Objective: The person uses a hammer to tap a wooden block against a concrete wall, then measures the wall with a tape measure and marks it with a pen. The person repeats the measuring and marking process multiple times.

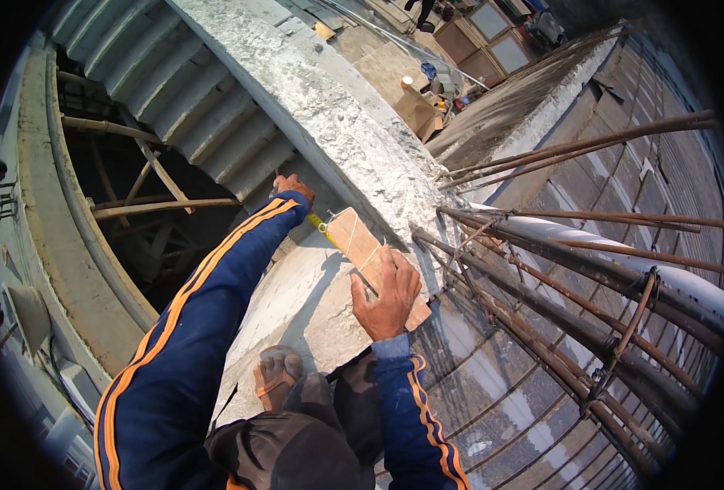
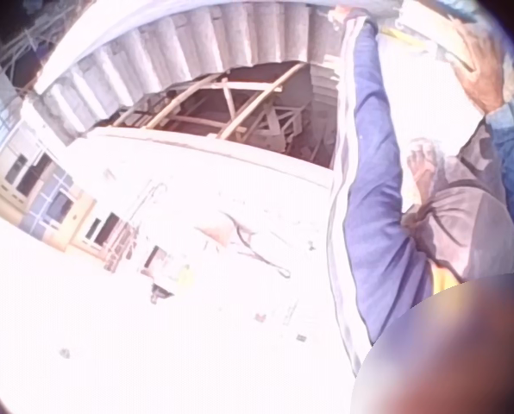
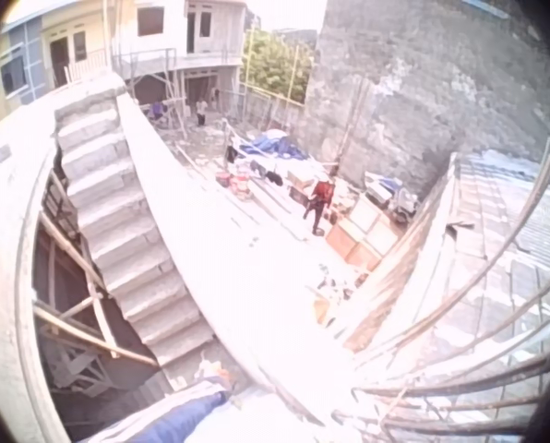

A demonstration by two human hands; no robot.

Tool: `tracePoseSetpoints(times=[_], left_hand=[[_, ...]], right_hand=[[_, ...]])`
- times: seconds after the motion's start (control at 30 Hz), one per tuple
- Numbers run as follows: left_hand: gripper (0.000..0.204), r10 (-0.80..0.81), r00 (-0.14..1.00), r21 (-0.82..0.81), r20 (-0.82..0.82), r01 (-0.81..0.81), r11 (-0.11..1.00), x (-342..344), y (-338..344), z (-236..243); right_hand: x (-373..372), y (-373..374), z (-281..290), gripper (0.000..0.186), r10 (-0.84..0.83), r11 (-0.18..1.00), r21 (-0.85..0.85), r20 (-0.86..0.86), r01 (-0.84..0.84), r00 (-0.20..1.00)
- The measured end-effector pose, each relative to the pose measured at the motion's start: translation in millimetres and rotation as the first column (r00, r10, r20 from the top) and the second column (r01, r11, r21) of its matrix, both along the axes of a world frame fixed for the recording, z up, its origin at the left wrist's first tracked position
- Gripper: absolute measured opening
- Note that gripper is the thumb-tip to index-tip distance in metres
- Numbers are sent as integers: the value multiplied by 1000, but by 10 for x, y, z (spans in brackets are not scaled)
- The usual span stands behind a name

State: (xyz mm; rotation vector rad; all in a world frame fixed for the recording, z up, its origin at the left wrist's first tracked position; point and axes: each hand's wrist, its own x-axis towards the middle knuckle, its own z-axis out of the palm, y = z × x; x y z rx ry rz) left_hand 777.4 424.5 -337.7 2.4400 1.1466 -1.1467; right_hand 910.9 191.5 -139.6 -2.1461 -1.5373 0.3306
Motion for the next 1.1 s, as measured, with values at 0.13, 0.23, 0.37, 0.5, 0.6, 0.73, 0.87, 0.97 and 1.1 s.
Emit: tracePoseSetpoints(times=[0.13, 0.23, 0.37, 0.5, 0.6, 0.73, 0.87, 0.97, 1.1], left_hand=[[29, 20, 1000, -18, -5, -20, 1000, 21, 3, 9], [28, 7, 1000, -10, 3, -7, 1000, 39, 2, -7], [26, -40, 999, 44, 18, 39, 998, 67, 11, -45], [22, -62, 998, 47, 16, 61, 997, 102, 17, -79], [21, -71, 997, 75, 27, 69, 995, 117, 10, -105], [19, -68, 996, 77, 49, 64, 995, 106, 13, -152], [18, -65, 995, 83, 79, 59, 995, 92, 8, -184], [18, -73, 994, 109, 80, 64, 992, 83, -11, -157], [20, -67, 994, 105, 81, 58, 993, 64, -14, -48]], right_hand=[[-6, -5, 17, 78, 6, 1000, 0, -5, -6, 1000], [-7, 4, 26, 78, 3, 1000, -4, -14, -3, 1000], [-16, 10, 42, 78, 3, 1000, -1, -1, -3, 1000], [-24, 8, 42, 78, 0, 1000, -17, 1, 0, 1000], [-18, 7, 26, 79, 2, 1000, -20, -3, -2, 1000], [-14, 0, 10, 79, 5, 1000, -21, 0, -5, 1000], [-17, -1, 17, 79, -2, 1000, -25, -5, 2, 1000], [-13, 5, 29, 79, 6, 1000, 3, -13, -6, 1000], [-8, 12, 31, 76, -11, 1000, 12, -14, 11, 1000]])
